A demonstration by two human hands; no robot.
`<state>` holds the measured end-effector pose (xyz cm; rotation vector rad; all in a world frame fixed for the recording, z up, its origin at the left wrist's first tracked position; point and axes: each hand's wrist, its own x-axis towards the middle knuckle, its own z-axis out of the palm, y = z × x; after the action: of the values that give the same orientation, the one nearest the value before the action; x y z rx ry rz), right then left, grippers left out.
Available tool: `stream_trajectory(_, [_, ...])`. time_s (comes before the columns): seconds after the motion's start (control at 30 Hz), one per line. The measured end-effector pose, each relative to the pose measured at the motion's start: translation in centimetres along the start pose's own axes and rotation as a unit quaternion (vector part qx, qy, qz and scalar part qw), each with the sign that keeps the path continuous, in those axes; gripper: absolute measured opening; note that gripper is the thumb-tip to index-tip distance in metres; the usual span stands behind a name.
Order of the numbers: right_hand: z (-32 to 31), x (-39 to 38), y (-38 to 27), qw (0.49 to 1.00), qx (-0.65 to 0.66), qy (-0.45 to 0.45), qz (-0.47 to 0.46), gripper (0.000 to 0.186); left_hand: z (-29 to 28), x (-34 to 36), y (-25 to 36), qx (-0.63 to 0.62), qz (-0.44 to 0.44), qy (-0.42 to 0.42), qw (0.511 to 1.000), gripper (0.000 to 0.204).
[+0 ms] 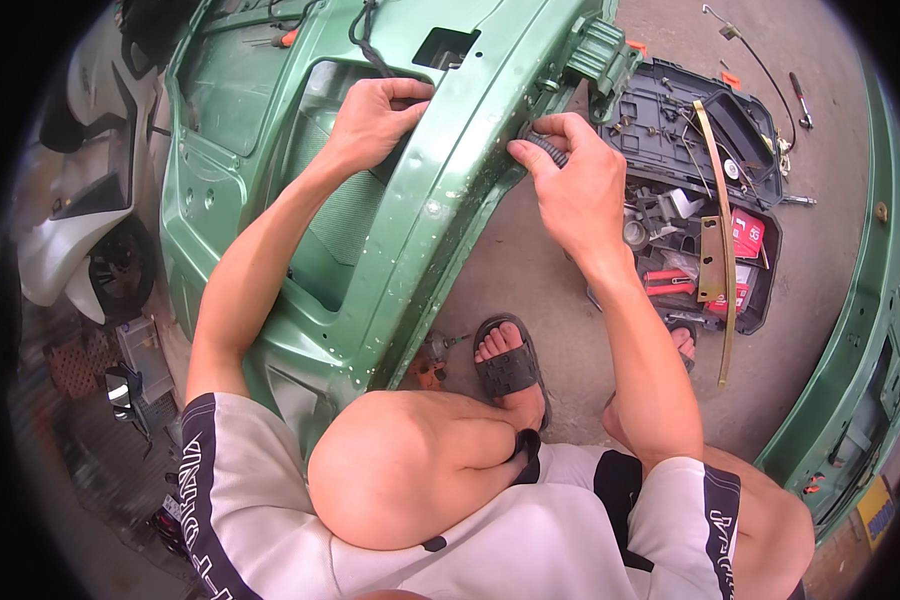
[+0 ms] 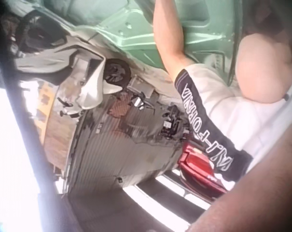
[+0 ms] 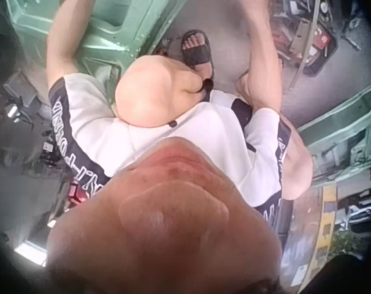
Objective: The person threads a wiring harness through a hole in a green car door and secures a rubber grommet around the opening. They then pull the wiring through and use a screwdriver to secure components on the door panel.
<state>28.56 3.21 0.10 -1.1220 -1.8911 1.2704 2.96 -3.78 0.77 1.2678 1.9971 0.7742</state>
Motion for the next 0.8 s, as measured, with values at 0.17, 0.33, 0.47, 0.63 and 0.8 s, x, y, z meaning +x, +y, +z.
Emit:
stream_trajectory(0.17, [-1.0, 0.4, -2.7, 0.99, -0.097, -0.086, 0.061, 0.037, -0.5, -1.4, 1.9, 0.094, 0.034, 0.001, 0.995, 0.024])
stream_trajectory(0.33, [-1.8, 1.3, -1.2, 0.99, -0.078, -0.11, 0.047, 0.035, 0.3, -1.7, 1.9, 0.136, 0.054, 0.026, 0.989, 0.025])
stream_trajectory(0.47, [-1.8, 1.5, 0.4, 0.996, -0.013, -0.08, 0.048, 0.036, 1.5, -1.1, 1.3, 0.158, 0.058, 0.053, 0.984, 0.024])
stream_trajectory(0.63, [-0.7, 1.0, 0.9, 0.998, -0.016, -0.052, 0.015, 0.038, 1.7, -1.5, -0.4, 0.087, 0.07, 0.081, 0.99, 0.018])
stream_trajectory(0.8, [-0.6, 0.5, 1.0, 0.999, -0.006, -0.011, -0.043, 0.025, 2.1, -1.1, -0.9, 0.005, 0.124, 0.093, 0.988, 0.014])
